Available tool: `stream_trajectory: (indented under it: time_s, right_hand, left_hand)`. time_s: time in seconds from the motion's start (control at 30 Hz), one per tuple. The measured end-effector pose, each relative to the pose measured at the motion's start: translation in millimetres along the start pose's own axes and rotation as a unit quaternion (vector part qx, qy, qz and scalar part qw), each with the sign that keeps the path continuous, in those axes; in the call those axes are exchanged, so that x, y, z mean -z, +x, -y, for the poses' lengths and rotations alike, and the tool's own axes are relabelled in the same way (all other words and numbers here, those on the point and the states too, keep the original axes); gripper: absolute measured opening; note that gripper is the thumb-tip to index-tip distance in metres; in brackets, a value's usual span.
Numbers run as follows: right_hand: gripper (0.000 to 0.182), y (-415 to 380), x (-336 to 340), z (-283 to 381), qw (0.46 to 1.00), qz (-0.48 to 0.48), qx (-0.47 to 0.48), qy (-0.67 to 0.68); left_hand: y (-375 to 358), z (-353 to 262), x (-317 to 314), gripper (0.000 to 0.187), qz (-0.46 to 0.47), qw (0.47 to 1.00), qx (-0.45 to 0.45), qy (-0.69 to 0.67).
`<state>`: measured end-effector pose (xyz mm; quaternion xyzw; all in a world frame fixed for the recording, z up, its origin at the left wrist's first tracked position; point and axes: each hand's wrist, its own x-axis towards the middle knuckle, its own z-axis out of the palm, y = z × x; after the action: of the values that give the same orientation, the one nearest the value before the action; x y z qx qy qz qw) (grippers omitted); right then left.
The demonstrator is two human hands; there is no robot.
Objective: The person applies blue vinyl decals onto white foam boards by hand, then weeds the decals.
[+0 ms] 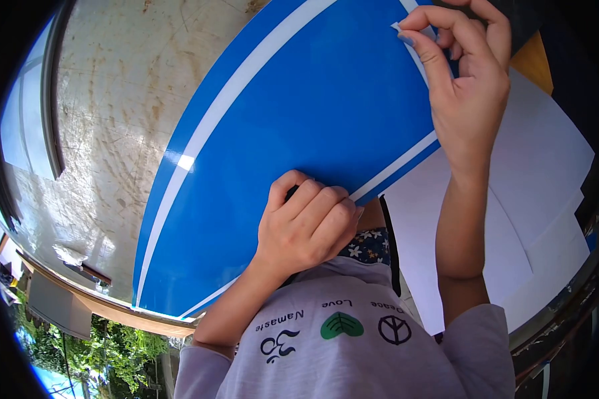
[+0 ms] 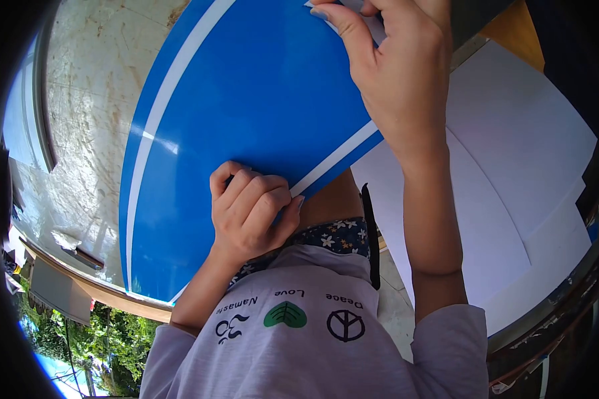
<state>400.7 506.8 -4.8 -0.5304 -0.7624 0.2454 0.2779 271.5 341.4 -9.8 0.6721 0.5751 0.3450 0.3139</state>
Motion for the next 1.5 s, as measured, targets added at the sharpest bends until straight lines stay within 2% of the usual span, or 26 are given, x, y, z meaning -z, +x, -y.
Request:
stream_trajectory:
  time_s: [0.13,0.23,0.43,0.53,0.57,0.63,0.77,0.87,0.9,1.0,1.07,1.1,1.27,1.5]
  right_hand:
    - [0.014,11,3,-4,0.999,0.021,0.032,0.014]
    - [0.013,20,6,-12,0.990,0.080,0.118,0.003]
    - [0.012,30,0,-27,0.964,0.072,0.254,0.042]
    - [0.009,33,-4,-33,0.967,0.095,0.231,0.042]
    - [0.006,39,-12,-43,0.953,0.033,0.300,0.034]
    - [0.002,41,-10,-51,0.931,-0.033,0.363,0.025]
    - [0.004,34,39,-54,0.953,0.071,0.187,0.228]
    - [0.011,15,27,-76,0.941,-0.042,0.109,0.318]
    - [0.011,5,29,-81,0.948,-0.079,0.110,0.287]
    - [0.012,-22,54,-80,0.974,-0.092,0.111,0.175]
    - [0.014,-52,51,-66,0.961,-0.133,-0.042,0.237]
    - [0.016,-60,47,-65,0.970,-0.160,-0.038,0.179]
    - [0.019,-101,32,-65,0.942,-0.225,-0.138,0.205]
    - [0.022,-114,21,-61,0.926,-0.217,-0.207,0.230]
  left_hand:
    - [0,0,1,0.024,0.002,1.000,-0.003,0.015]
    - [0,-1,1,0.023,0.008,1.000,0.007,0.020]
    - [1,0,3,0.019,0.018,0.998,-0.006,0.052]
    - [0,1,2,0.019,0.010,0.998,-0.008,0.060]
    - [-1,1,2,0.019,0.014,0.998,-0.011,0.061]
    - [-1,2,3,0.019,0.007,0.998,-0.012,0.067]
    - [-2,3,7,0.020,0.017,0.997,-0.015,0.069]
    - [1,1,9,0.019,0.026,0.998,-0.013,0.063]
    - [0,1,10,0.018,0.028,0.998,-0.010,0.059]
    - [-1,0,11,0.014,0.035,0.998,-0.007,0.055]
    - [-3,0,12,0.013,0.045,0.997,-0.007,0.056]
    - [-6,2,13,0.012,0.039,0.998,-0.003,0.050]
    - [-10,5,16,0.020,0.045,0.997,-0.008,0.057]
    - [-12,8,18,0.033,0.037,0.996,-0.008,0.081]
